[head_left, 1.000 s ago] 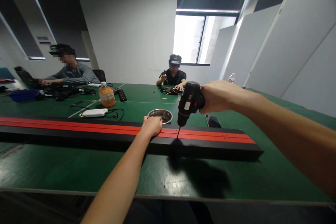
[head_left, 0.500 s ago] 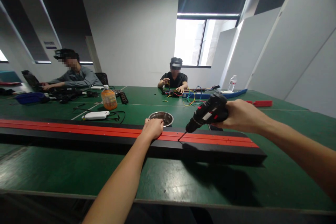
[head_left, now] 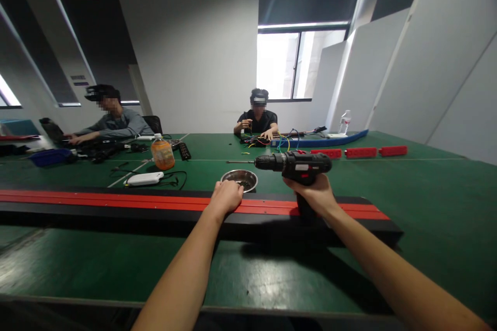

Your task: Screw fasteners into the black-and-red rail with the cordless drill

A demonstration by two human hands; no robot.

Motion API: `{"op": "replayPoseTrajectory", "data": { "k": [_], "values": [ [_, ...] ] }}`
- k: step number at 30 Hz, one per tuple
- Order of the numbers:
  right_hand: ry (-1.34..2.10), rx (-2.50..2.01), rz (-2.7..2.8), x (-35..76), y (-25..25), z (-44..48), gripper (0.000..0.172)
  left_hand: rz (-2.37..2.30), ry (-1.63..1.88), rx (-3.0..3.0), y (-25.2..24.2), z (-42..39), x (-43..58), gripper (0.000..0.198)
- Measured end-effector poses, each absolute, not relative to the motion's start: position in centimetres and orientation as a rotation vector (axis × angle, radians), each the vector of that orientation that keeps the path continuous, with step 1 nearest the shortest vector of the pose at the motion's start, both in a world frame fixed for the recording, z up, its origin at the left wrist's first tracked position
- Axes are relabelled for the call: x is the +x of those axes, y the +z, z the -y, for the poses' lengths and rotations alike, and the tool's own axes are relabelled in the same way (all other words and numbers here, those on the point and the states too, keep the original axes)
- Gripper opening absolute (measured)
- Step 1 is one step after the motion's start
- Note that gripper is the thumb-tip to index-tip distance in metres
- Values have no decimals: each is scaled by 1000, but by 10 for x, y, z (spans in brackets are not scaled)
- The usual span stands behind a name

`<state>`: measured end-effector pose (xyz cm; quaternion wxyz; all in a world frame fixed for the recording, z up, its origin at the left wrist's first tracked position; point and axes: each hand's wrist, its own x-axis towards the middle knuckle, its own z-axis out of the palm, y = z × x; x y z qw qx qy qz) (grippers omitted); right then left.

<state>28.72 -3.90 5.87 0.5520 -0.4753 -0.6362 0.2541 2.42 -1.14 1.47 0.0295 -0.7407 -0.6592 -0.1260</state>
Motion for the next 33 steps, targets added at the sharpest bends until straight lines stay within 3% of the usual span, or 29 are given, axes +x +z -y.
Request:
{"op": "replayPoseTrajectory", "data": {
  "k": [17, 33],
  "values": [
    [555, -1141, 1398, 281, 43, 32, 37, 2022, -510, -2339, 17, 13, 21, 38],
    [537, -1186, 1411, 285, 44, 34, 42, 1969, -407, -2308, 13, 12, 22, 54]
  ]
}}
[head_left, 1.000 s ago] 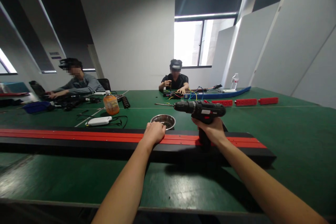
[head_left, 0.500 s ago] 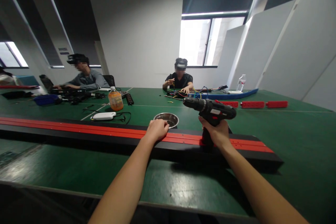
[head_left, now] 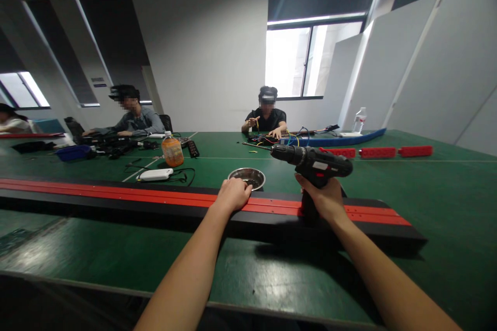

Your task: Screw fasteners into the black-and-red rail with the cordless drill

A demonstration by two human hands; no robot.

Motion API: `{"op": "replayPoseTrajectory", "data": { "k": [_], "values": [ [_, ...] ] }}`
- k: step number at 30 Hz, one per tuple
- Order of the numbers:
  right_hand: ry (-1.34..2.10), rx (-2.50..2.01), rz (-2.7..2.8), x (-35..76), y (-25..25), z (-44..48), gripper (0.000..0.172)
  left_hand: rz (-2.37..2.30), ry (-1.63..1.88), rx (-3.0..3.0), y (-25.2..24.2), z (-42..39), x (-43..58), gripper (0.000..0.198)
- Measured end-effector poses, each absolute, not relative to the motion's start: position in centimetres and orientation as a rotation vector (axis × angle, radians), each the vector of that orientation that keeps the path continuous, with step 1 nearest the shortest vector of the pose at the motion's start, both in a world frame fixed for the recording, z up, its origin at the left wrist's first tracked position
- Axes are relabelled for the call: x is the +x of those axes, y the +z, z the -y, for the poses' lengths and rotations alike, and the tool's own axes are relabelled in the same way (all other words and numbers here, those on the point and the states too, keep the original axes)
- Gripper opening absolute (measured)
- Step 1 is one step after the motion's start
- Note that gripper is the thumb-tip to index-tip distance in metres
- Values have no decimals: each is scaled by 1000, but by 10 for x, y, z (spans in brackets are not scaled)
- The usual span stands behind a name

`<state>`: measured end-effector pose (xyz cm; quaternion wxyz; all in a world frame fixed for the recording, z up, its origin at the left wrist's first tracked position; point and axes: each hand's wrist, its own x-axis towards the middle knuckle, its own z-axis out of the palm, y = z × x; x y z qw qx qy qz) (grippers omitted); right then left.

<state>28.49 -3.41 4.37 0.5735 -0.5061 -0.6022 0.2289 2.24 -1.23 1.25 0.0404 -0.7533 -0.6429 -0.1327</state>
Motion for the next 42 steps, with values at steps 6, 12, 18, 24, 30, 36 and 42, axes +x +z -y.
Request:
{"op": "replayPoseTrajectory", "data": {
  "k": [6, 12, 18, 24, 30, 36, 42],
  "values": [
    [547, -1159, 1402, 285, 42, 34, 44, 1947, -410, -2313, 14, 13, 22, 51],
    [528, -1169, 1404, 286, 43, 35, 44, 1964, -416, -2299, 16, 15, 24, 48],
    [511, -1162, 1405, 284, 45, 38, 45, 1948, -450, -2316, 14, 13, 22, 44],
    [539, -1153, 1390, 283, 44, 36, 46, 1936, -409, -2265, 11, 12, 23, 53],
    [543, -1149, 1404, 285, 42, 36, 44, 1946, -448, -2281, 14, 13, 23, 49],
    [535, -1151, 1411, 285, 43, 36, 44, 1960, -556, -2357, 14, 11, 20, 40],
    [529, -1148, 1413, 284, 45, 38, 44, 1983, -765, -2430, 14, 9, 16, 26]
  ]
}}
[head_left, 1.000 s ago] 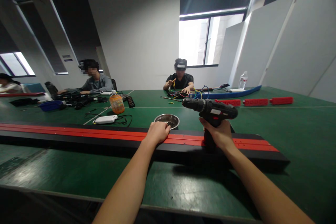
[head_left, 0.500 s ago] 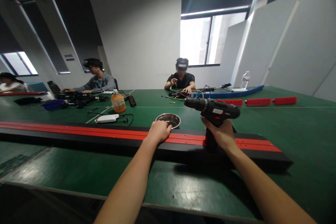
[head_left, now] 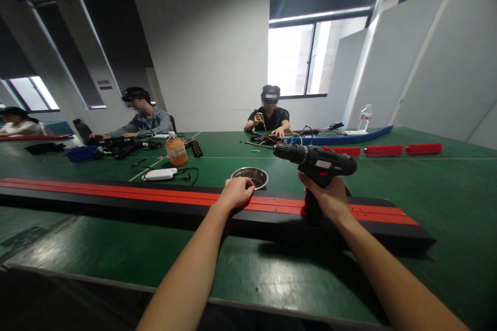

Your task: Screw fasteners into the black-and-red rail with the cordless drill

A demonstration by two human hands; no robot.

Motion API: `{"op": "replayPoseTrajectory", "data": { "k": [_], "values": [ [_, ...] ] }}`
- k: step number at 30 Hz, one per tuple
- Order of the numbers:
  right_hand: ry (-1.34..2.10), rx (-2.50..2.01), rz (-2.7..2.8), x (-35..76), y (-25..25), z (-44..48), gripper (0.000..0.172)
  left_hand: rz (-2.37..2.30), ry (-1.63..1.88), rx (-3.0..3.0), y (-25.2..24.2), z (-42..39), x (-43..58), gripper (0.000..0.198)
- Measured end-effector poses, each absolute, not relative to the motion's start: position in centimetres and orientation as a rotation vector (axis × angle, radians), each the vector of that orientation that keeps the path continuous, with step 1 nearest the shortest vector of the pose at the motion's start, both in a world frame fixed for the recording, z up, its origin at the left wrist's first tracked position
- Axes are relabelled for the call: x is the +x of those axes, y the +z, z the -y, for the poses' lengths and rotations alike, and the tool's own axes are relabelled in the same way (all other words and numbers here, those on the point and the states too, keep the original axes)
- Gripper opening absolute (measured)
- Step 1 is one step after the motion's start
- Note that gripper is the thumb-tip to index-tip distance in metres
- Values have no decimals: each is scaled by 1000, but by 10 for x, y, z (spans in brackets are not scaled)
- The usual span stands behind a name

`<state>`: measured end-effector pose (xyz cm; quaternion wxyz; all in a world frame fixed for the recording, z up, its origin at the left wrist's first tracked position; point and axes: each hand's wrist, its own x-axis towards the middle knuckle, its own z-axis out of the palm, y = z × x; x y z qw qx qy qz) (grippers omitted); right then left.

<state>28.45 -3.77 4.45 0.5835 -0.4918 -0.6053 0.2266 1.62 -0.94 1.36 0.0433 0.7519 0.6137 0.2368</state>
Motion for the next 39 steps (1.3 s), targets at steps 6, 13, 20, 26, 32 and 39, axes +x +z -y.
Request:
{"op": "replayPoseTrajectory", "data": {
  "k": [6, 13, 20, 26, 32, 39],
  "values": [
    [534, -1149, 1411, 285, 43, 36, 46, -1710, 947, 2109, 6, 1, 9, 12],
    [534, -1133, 1436, 287, 41, 34, 44, -1202, 1574, 1605, 25, 0, 6, 21],
    [563, -1120, 1424, 288, 38, 32, 39, -637, 1895, 1089, 90, 25, 7, 34],
    [559, -1106, 1437, 289, 38, 32, 34, -618, 1930, 1078, 112, 33, 16, 34],
    [549, -1112, 1459, 289, 36, 31, 35, -635, 1858, 1093, 110, 36, 25, 35],
    [559, -1079, 1471, 288, 38, 33, 40, -634, 1914, 1117, 114, 38, 29, 32]
  ]
}}
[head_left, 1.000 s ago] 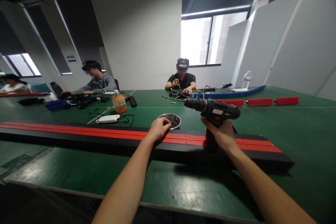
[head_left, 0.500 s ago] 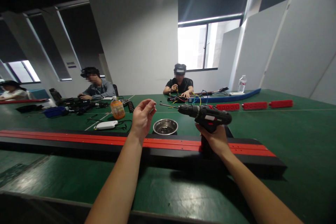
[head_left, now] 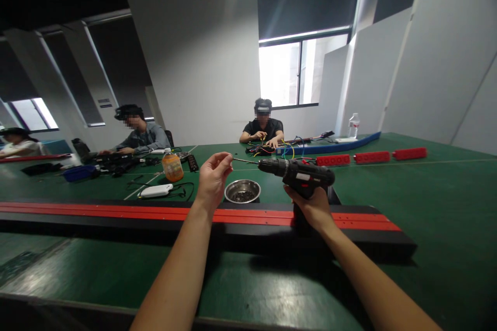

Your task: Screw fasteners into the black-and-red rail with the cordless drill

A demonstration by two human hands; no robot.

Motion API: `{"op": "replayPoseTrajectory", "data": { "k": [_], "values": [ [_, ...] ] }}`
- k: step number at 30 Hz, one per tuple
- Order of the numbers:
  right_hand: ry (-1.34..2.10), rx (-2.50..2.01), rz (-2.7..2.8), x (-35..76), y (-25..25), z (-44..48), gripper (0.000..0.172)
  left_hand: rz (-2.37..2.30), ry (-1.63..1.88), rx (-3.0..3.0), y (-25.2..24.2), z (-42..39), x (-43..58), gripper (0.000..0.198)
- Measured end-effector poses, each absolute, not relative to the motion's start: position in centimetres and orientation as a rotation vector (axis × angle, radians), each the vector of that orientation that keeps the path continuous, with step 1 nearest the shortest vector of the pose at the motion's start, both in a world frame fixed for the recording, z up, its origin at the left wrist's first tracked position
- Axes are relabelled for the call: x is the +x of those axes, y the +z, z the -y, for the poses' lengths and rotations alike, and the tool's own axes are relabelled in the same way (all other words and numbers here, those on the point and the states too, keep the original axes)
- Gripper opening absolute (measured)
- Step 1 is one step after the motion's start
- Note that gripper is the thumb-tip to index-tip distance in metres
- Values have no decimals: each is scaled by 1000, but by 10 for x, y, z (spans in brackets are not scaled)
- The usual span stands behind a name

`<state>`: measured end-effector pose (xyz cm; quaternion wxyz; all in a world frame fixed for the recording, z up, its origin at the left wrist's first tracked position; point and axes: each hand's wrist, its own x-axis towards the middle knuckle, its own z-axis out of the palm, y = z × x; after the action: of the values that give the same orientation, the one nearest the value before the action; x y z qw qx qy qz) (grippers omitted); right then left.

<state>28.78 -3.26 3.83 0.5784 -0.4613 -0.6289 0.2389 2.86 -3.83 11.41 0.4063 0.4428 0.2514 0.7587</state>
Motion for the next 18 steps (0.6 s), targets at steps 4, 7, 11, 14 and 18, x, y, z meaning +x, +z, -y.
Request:
{"op": "replayPoseTrajectory", "data": {
  "k": [4, 7, 11, 14, 18],
  "values": [
    [569, -1093, 1470, 288, 38, 33, 38, -649, 1948, 1144, 111, 37, 28, 30],
    [555, -1088, 1478, 289, 38, 33, 37, -686, 1964, 1181, 109, 37, 29, 29],
    [544, -1089, 1488, 289, 38, 32, 34, -680, 1959, 1191, 112, 39, 32, 29],
    [536, -1102, 1487, 289, 37, 31, 34, -679, 1950, 1196, 115, 40, 34, 28],
    [543, -1078, 1479, 289, 37, 31, 35, -660, 1963, 1177, 115, 40, 34, 28]
  ]
}}
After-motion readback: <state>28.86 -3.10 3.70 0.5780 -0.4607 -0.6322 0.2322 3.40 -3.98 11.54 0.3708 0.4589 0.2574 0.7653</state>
